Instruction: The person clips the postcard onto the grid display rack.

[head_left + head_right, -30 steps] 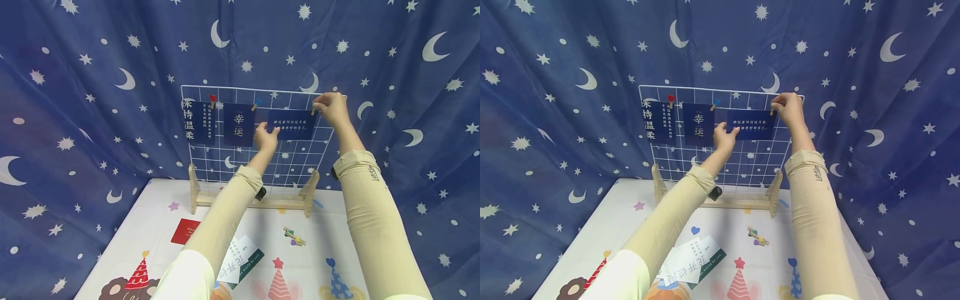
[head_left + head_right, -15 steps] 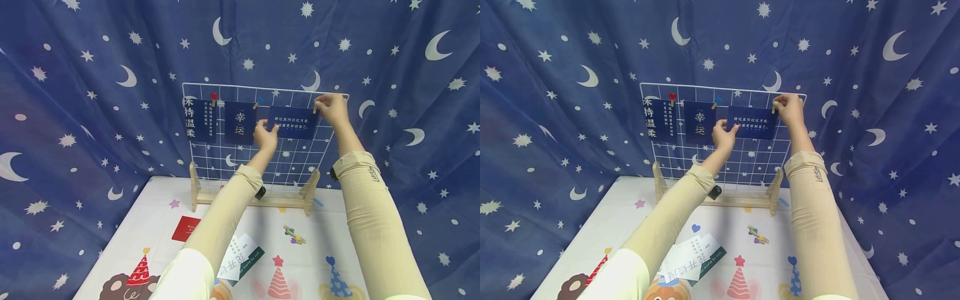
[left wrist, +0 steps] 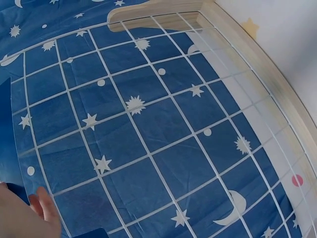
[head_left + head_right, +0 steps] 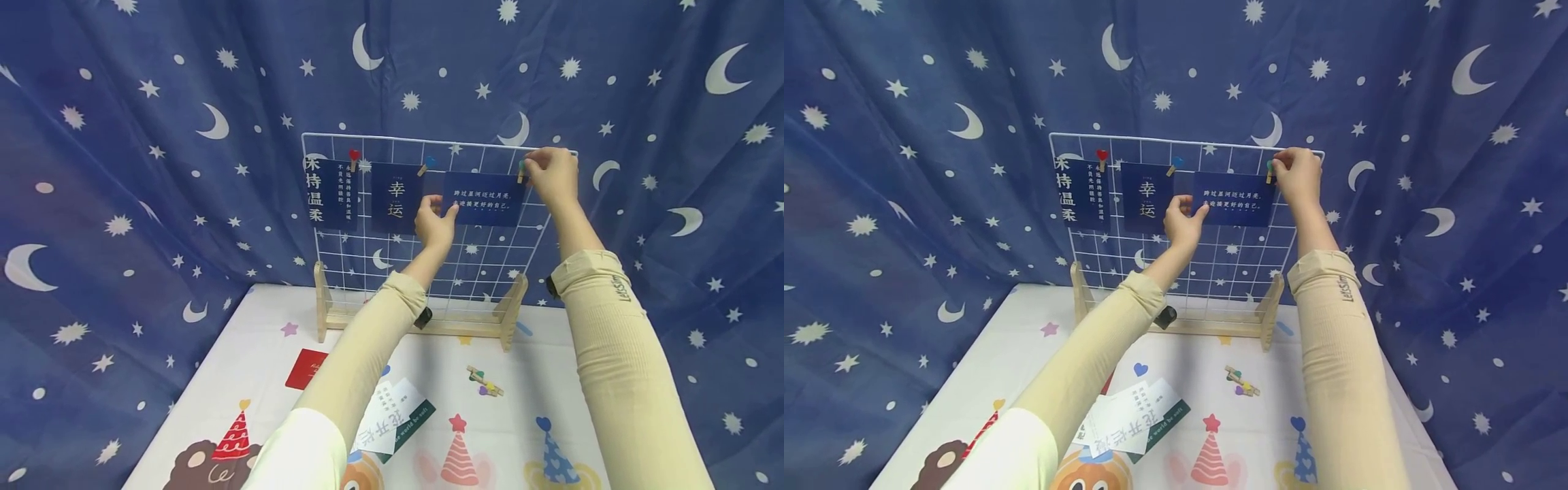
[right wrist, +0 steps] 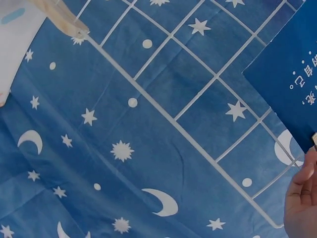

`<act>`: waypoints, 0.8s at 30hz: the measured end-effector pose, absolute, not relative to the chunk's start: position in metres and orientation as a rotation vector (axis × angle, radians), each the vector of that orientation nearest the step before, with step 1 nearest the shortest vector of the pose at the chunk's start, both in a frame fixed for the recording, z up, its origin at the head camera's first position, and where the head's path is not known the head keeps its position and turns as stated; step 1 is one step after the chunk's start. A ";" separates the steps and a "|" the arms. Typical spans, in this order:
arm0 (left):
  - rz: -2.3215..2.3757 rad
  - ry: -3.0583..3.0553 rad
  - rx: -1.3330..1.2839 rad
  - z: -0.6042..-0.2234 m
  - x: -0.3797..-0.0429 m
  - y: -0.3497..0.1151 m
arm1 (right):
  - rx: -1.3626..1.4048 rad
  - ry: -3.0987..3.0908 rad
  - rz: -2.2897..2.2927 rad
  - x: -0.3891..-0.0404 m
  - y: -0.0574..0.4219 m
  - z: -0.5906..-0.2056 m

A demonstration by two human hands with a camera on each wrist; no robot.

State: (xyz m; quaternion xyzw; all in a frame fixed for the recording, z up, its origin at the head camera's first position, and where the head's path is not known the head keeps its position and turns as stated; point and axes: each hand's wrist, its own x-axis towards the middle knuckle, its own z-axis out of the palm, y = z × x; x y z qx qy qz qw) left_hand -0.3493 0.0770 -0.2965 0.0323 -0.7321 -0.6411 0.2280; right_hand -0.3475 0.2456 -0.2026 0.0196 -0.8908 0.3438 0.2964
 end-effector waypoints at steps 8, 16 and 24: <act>-1.774 -1.953 0.051 -0.297 -0.349 0.069 | 0.008 -2.232 0.866 -0.345 0.247 -0.206; -1.773 -1.939 0.000 -0.295 -0.346 0.061 | -0.015 -2.204 0.871 -0.341 0.254 -0.208; -1.742 -1.958 -0.065 -0.293 -0.343 0.053 | -0.009 -2.195 0.900 -0.337 0.256 -0.211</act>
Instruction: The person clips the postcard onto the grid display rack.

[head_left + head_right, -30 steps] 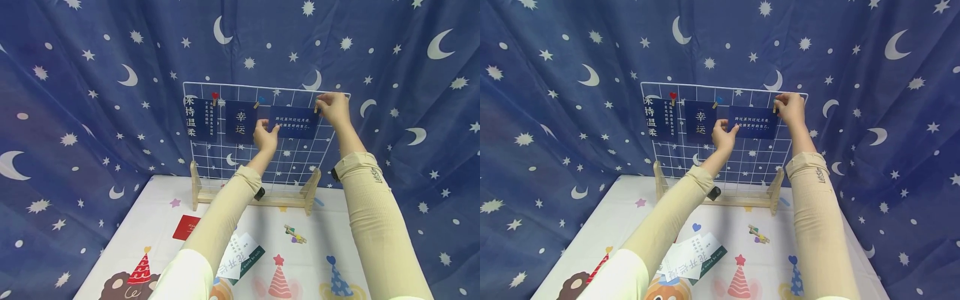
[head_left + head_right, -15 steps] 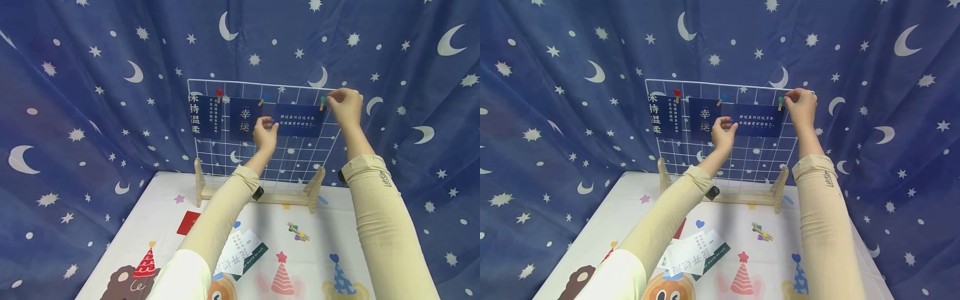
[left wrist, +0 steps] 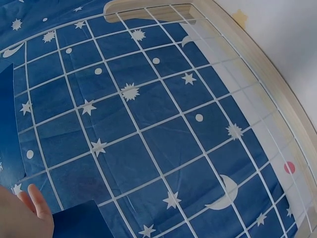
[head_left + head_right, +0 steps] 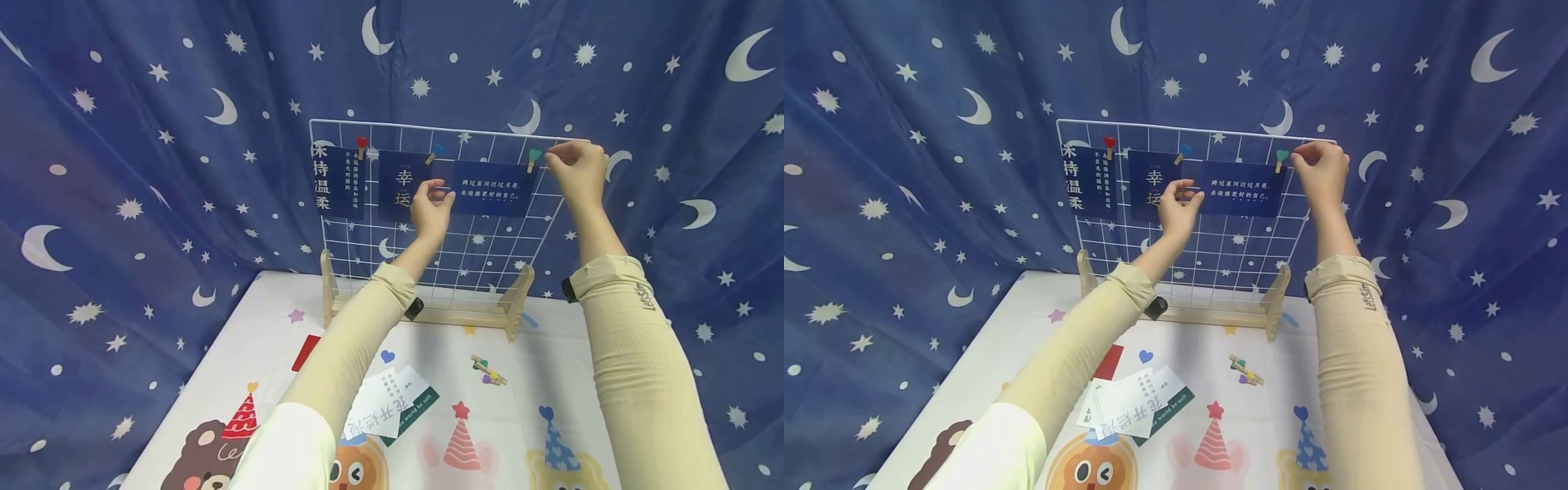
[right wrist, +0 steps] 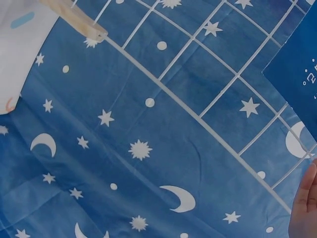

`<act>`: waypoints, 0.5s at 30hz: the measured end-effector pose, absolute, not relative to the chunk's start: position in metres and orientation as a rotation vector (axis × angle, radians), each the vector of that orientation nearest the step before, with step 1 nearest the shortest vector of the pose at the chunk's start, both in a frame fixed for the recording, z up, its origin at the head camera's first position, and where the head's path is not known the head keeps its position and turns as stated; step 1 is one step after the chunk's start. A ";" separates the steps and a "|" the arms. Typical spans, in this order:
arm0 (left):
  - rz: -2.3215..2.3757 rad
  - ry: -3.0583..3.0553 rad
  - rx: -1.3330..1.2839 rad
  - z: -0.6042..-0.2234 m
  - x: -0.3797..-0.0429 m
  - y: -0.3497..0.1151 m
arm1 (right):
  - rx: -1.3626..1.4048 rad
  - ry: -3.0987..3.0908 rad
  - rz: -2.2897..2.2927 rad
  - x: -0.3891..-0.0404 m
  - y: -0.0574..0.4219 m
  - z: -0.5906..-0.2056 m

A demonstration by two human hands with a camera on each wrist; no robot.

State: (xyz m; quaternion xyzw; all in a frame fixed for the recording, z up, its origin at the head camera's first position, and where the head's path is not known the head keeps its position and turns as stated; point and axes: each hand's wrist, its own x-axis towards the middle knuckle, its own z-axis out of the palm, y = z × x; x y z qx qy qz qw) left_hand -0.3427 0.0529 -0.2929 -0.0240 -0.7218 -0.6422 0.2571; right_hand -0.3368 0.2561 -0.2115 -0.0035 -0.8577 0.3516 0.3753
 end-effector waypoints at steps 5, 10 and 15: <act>-1.734 -1.958 -0.079 -0.292 -0.342 0.048 | 0.021 -2.187 0.918 -0.336 0.257 -0.213; -1.705 -1.978 -0.107 -0.293 -0.341 0.043 | 0.026 -2.193 0.951 -0.334 0.258 -0.215; -1.686 -2.002 -0.154 -0.297 -0.339 0.038 | 0.029 -2.168 0.974 -0.331 0.260 -0.219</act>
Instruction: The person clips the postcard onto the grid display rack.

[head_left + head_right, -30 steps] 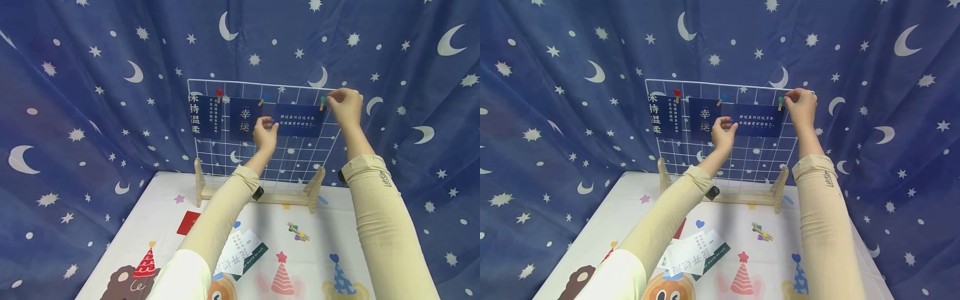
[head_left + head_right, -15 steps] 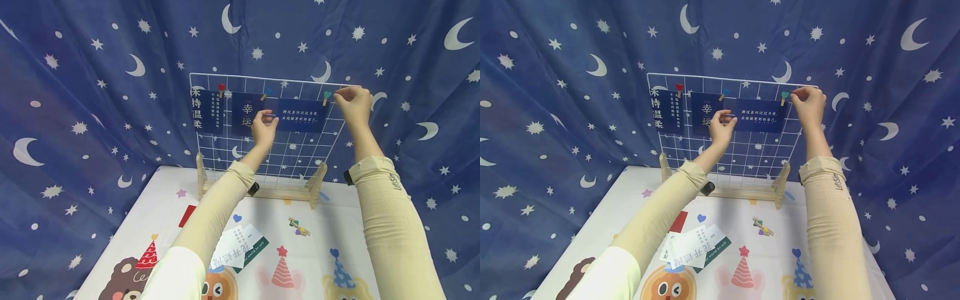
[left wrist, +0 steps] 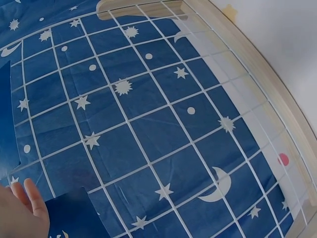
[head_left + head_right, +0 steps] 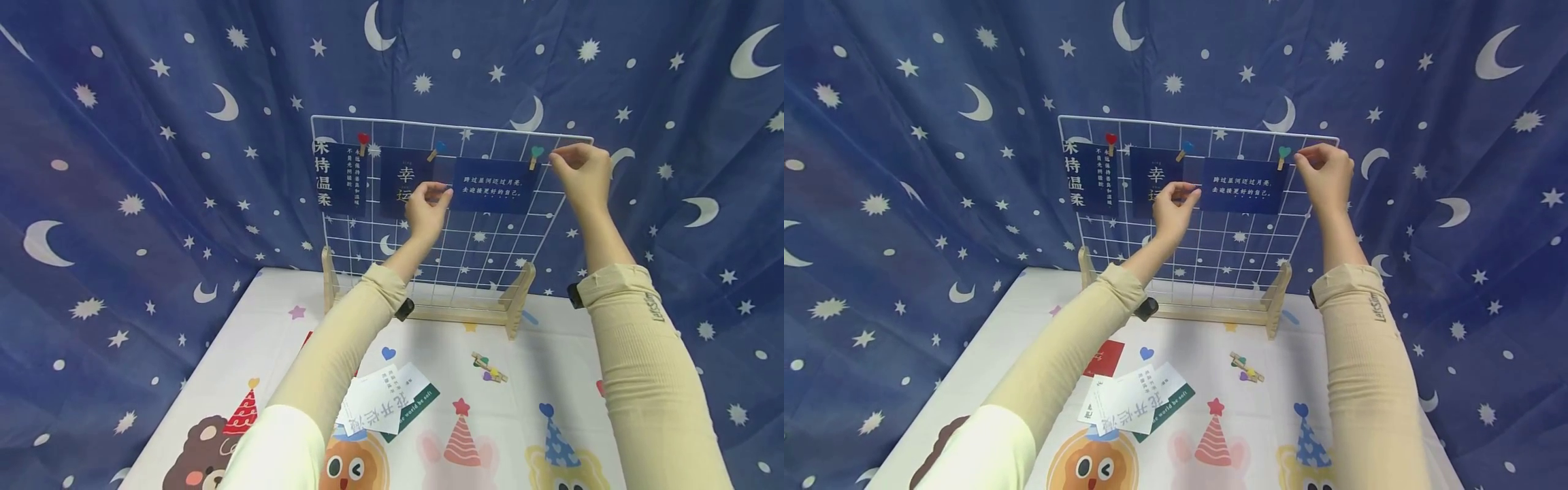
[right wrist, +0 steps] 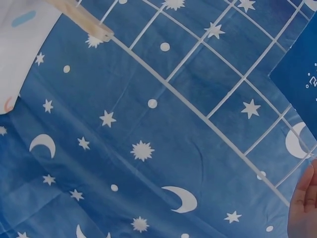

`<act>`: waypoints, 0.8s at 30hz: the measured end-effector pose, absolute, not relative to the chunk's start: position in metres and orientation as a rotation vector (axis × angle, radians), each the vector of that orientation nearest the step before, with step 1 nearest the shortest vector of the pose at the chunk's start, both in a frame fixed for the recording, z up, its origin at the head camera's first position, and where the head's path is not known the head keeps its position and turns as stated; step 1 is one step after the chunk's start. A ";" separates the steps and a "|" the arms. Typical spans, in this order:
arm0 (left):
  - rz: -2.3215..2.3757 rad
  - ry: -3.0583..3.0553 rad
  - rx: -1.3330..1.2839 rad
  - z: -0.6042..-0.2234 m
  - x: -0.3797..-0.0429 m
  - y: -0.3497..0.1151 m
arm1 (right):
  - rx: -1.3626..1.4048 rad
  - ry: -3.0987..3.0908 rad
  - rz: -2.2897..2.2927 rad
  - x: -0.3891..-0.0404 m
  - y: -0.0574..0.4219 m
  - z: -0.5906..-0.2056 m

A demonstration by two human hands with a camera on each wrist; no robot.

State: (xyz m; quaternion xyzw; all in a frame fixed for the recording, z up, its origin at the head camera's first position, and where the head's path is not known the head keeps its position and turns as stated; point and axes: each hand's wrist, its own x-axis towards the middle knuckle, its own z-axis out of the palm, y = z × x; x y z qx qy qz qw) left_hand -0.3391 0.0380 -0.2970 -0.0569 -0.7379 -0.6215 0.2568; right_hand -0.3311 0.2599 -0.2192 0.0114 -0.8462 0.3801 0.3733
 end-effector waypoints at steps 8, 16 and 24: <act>-1.646 -2.050 -0.244 -0.299 -0.332 0.029 | 0.134 -2.172 1.024 -0.325 0.263 -0.229; -1.625 -2.099 -0.386 -0.307 -0.323 0.012 | 0.206 -2.190 1.068 -0.317 0.266 -0.246; -1.708 -2.112 -0.435 -0.322 -0.318 -0.012 | 0.291 -2.227 1.092 -0.306 0.271 -0.263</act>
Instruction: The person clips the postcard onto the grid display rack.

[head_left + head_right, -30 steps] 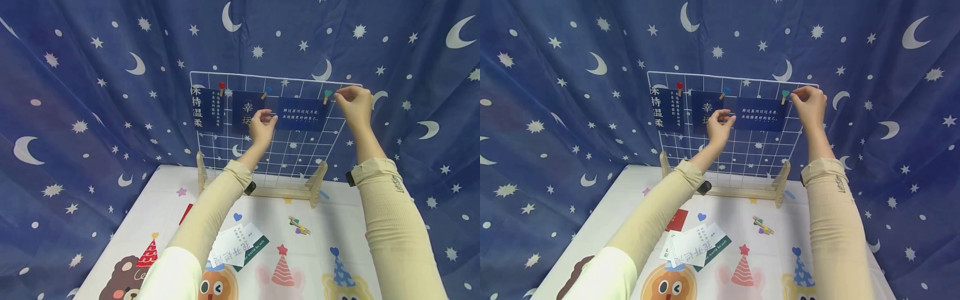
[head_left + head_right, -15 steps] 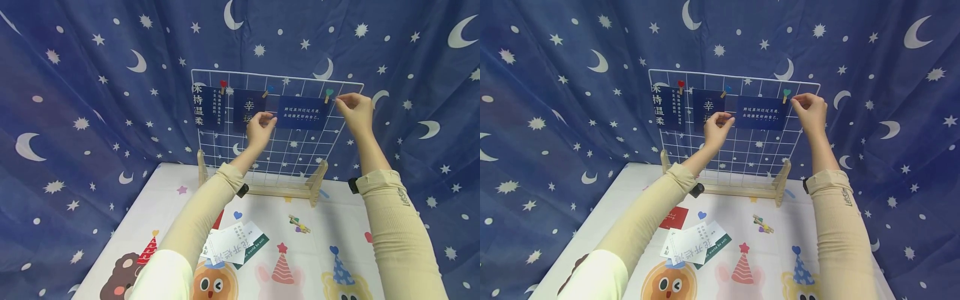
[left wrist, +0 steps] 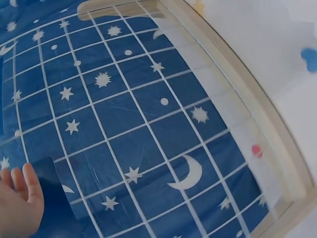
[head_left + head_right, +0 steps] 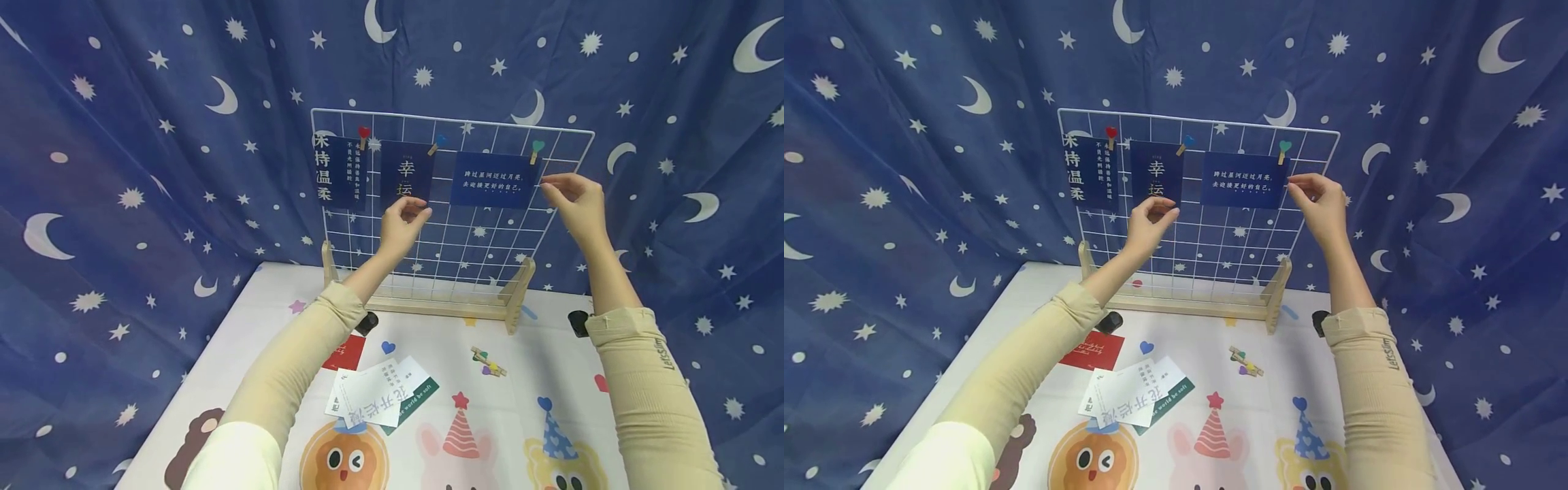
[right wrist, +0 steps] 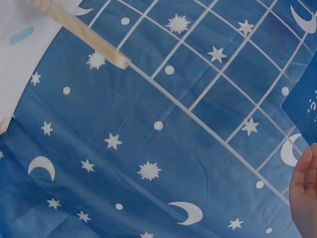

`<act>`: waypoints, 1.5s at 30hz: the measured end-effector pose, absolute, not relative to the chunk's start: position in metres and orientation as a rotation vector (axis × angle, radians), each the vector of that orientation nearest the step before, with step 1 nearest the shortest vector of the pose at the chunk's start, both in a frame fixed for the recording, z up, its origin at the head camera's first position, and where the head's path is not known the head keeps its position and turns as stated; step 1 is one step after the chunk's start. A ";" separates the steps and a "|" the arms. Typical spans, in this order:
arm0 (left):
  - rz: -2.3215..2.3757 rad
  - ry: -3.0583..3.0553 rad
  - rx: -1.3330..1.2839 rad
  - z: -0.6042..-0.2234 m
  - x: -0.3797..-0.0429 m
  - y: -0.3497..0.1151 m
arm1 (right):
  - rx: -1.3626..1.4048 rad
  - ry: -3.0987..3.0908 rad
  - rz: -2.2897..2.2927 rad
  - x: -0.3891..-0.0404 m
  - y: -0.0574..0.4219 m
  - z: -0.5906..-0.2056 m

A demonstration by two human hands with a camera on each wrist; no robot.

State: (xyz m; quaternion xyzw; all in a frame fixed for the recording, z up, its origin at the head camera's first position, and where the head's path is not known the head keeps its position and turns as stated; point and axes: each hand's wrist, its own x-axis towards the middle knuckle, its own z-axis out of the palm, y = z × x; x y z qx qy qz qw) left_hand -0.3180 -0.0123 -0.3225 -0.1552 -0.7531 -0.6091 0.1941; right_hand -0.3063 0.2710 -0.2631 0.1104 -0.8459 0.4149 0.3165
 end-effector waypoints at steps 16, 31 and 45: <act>-1.740 -2.103 -0.462 -0.356 -0.302 -0.051 | 0.419 -2.284 1.101 -0.288 0.270 -0.299; -1.644 -2.318 -0.520 -0.392 -0.279 -0.086 | 0.507 -2.348 1.115 -0.269 0.266 -0.352; -1.555 -2.442 -0.578 -0.434 -0.252 -0.105 | 0.563 -2.448 1.089 -0.255 0.271 -0.394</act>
